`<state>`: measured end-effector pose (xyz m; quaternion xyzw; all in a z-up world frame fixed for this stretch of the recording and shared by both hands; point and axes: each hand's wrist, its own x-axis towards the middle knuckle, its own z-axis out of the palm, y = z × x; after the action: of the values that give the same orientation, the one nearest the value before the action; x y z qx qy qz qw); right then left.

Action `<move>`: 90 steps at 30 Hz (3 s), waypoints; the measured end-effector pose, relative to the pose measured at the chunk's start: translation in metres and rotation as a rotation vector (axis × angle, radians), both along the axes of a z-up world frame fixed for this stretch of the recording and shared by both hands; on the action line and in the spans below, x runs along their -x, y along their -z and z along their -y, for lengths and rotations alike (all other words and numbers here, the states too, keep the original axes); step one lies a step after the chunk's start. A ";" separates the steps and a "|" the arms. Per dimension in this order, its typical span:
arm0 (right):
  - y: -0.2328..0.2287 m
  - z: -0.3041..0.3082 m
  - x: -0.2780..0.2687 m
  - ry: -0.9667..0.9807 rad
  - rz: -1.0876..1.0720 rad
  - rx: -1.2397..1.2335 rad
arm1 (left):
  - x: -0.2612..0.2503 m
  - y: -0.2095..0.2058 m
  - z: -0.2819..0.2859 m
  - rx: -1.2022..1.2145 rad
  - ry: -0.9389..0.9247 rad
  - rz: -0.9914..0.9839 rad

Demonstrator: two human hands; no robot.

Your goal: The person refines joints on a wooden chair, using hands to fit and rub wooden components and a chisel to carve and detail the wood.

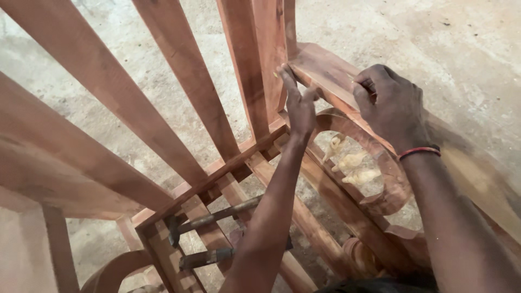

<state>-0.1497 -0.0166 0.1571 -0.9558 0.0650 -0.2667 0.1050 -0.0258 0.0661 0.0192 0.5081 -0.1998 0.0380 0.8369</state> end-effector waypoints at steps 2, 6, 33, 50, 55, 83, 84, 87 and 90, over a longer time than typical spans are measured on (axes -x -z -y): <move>0.000 0.001 0.001 -0.002 -0.013 0.008 | -0.005 0.001 -0.004 -0.039 0.075 -0.161; -0.002 -0.001 0.000 0.000 -0.023 -0.001 | -0.013 0.011 -0.013 0.109 0.033 -0.354; -0.002 0.000 -0.002 -0.008 -0.011 0.010 | -0.021 0.023 -0.017 -0.128 0.068 -0.079; -0.001 0.001 -0.002 0.013 -0.016 -0.034 | -0.057 0.030 -0.016 0.987 0.362 -0.951; -0.003 0.002 0.000 -0.003 -0.009 0.003 | -0.058 0.027 -0.016 0.779 0.339 -0.876; -0.001 0.002 -0.004 0.038 -0.045 -0.046 | -0.095 0.123 0.085 1.279 0.559 -0.934; -0.001 0.003 -0.004 0.041 -0.047 -0.053 | -0.096 0.122 0.083 1.253 0.551 -0.904; -0.001 0.004 -0.004 0.017 -0.038 -0.033 | -0.098 0.125 0.073 1.118 0.583 -0.785; 0.000 0.004 -0.003 0.038 -0.061 -0.033 | -0.101 0.128 0.068 1.031 0.611 -0.664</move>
<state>-0.1463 -0.0205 0.1573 -0.9602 0.0906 -0.2385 0.1138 0.0751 -0.0020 -0.1089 -0.0496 -0.0232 -0.2672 0.9621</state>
